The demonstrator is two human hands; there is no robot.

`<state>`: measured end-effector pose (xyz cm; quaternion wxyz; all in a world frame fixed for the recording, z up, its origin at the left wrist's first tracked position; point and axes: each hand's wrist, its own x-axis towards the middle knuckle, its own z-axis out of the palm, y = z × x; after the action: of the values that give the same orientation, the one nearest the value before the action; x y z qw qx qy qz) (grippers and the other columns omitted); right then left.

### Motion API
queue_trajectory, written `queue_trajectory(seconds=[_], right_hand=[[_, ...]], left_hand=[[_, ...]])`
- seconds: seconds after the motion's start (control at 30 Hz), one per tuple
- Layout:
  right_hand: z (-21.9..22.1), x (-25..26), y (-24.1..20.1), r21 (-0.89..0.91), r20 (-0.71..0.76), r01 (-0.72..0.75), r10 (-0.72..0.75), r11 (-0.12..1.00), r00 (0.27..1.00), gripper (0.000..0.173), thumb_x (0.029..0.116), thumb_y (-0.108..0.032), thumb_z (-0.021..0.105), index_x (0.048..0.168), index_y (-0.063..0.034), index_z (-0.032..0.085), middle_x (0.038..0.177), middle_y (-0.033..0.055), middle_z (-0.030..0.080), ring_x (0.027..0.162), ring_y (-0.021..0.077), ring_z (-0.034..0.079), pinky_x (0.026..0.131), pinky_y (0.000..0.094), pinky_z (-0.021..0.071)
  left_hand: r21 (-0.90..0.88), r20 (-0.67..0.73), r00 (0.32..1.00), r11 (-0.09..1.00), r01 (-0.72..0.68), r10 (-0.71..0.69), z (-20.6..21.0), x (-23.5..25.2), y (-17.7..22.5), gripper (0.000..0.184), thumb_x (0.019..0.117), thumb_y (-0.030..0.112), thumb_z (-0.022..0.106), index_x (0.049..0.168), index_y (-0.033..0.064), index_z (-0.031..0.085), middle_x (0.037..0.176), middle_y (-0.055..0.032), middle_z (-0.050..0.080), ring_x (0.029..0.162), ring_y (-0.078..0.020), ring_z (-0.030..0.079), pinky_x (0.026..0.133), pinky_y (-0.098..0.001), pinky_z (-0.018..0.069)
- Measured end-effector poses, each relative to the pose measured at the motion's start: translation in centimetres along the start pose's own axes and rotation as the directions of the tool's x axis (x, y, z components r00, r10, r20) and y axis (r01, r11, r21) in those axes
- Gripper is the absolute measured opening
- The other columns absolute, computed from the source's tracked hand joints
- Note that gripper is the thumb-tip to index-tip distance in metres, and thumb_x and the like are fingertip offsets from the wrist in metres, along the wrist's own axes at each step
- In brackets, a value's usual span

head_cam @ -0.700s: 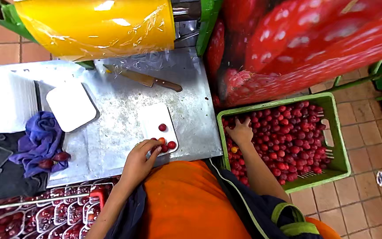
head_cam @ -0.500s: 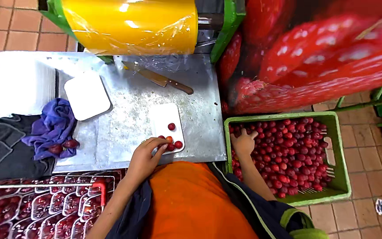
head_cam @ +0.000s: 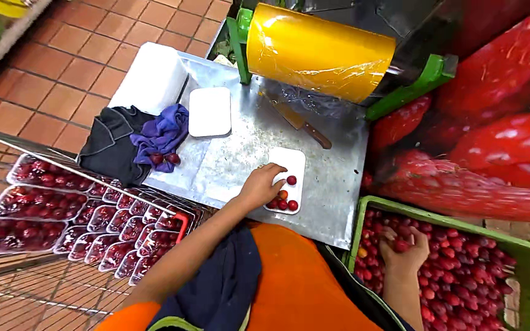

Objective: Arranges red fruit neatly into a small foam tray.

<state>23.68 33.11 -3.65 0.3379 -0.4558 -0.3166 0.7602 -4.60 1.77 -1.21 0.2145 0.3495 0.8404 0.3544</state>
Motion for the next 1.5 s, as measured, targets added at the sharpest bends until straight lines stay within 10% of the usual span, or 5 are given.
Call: queue_trajectory(seconds=[0.3,0.63,0.97,1.17,1.5], right_hand=[[10.2,-5.2,1.9,-0.47,0.623,-0.016,0.345,0.882,0.702,0.042,0.1051,-0.053,0.04,0.11,-0.0229,0.069,0.11,0.0031,0.072,0.05,0.0036,0.05,0.042,0.0188,0.0405],[21.4,-1.5,8.9,-0.905,0.403,0.371,0.699,0.208,0.591,0.043,0.1062,-0.055,0.046,0.13,-0.0261,0.066,0.073,0.0043,0.06,0.046,0.0141,0.045,0.043,0.0316,0.0407],[23.8,-1.3,8.8,-0.891,0.378,0.448,0.66,0.069,0.65,0.059,0.103,-0.063,0.045,0.105,-0.0109,0.072,0.064,0.0068,0.056,0.046,0.0169,0.048,0.046,0.0341,0.0432],[24.5,-1.3,8.1,-0.88,0.328,0.474,0.703,-0.015,0.631,0.04,0.1042,-0.045,0.054,0.125,-0.0113,0.059,0.074,0.0075,0.057,0.05,0.0166,0.048,0.049,0.0348,0.0439],[27.1,-2.0,7.3,-0.508,0.466,0.83,0.736,-0.232,0.491,0.036,0.0908,-0.021,0.072,0.121,-0.0058,0.061,0.098,0.017,0.069,0.094,0.0351,0.068,0.083,0.0596,0.0528]], left_hand=[[0.192,0.257,0.948,0.951,-0.24,0.187,2.7,1.5,1.1,0.031,0.1034,0.028,0.06,0.126,0.0084,0.068,0.132,-0.0116,0.065,0.122,-0.0306,0.062,0.105,-0.0536,0.0488],[-0.112,0.057,0.986,0.983,-0.149,0.156,0.7,-1.9,-0.8,0.023,0.1048,0.018,0.056,0.117,0.0067,0.073,0.119,-0.0081,0.072,0.113,-0.0201,0.068,0.104,-0.0448,0.0538],[-0.137,0.172,0.985,0.989,0.052,-0.028,1.9,0.6,-1.3,0.052,0.0951,0.016,0.067,0.145,0.0088,0.054,0.138,-0.013,0.062,0.126,-0.0281,0.061,0.108,-0.0526,0.049],[-0.046,0.15,0.978,0.988,0.151,-0.142,1.1,-0.1,-1.2,0.036,0.1006,0.03,0.063,0.13,0.0097,0.064,0.122,-0.0114,0.067,0.112,-0.0268,0.067,0.1,-0.0522,0.0538],[0.059,0.187,0.966,0.984,0.168,-0.176,1.4,1.0,-0.1,0.04,0.0996,0.031,0.063,0.135,0.0122,0.064,0.128,-0.0126,0.067,0.117,-0.0324,0.065,0.101,-0.0574,0.0514]])
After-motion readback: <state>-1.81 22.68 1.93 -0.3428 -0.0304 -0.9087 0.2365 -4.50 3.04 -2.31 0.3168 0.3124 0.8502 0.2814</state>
